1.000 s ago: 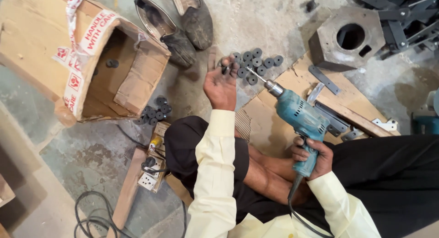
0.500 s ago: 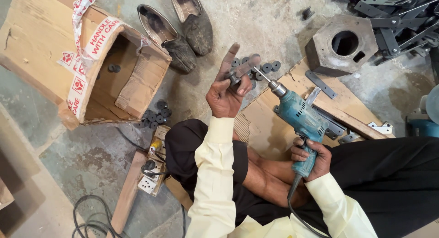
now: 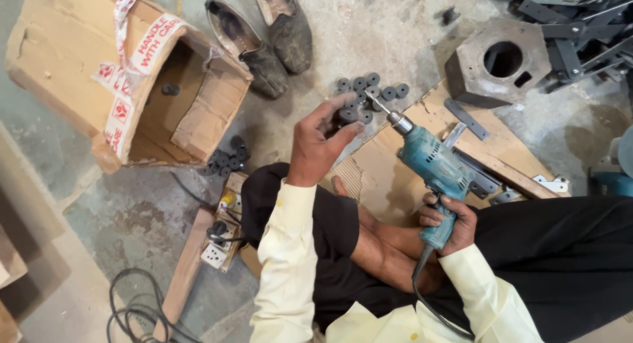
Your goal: Using a hand-held power drill to ream out or enlarge holes in small cylindrical metal components.
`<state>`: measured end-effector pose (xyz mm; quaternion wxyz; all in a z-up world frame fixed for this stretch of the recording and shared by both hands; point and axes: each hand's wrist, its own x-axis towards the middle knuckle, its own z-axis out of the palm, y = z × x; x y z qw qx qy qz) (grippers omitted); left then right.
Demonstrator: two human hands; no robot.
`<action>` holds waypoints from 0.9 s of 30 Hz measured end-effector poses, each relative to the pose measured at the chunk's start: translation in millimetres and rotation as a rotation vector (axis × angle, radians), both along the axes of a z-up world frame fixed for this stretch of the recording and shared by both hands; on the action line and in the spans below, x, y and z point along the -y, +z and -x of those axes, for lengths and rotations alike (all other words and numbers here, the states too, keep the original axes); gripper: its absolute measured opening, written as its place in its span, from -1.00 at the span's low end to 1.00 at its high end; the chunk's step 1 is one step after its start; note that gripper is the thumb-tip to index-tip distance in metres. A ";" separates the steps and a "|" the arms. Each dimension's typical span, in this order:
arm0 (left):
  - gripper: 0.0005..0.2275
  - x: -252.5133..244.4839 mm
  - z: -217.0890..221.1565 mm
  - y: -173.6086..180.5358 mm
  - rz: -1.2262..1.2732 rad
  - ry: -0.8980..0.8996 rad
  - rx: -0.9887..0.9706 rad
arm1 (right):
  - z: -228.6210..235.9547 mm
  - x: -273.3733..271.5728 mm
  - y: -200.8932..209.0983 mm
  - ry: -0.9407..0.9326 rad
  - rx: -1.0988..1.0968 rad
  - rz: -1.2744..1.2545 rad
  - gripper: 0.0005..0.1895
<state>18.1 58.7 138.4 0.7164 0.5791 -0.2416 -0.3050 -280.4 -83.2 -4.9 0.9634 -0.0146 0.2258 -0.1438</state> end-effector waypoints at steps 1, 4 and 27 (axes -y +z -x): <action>-0.54 -5.9 1.3 11.9 -0.004 0.007 0.003 | -1.0 0.8 1.3 0.007 0.003 -0.004 -0.67; -0.56 -27.0 6.9 41.6 -0.326 0.155 0.421 | -2.2 -0.8 2.2 0.017 -0.029 -0.013 -0.63; -0.53 -96.6 -0.1 55.2 -0.638 0.478 0.984 | 1.8 1.8 -2.3 0.032 -0.001 0.010 -0.70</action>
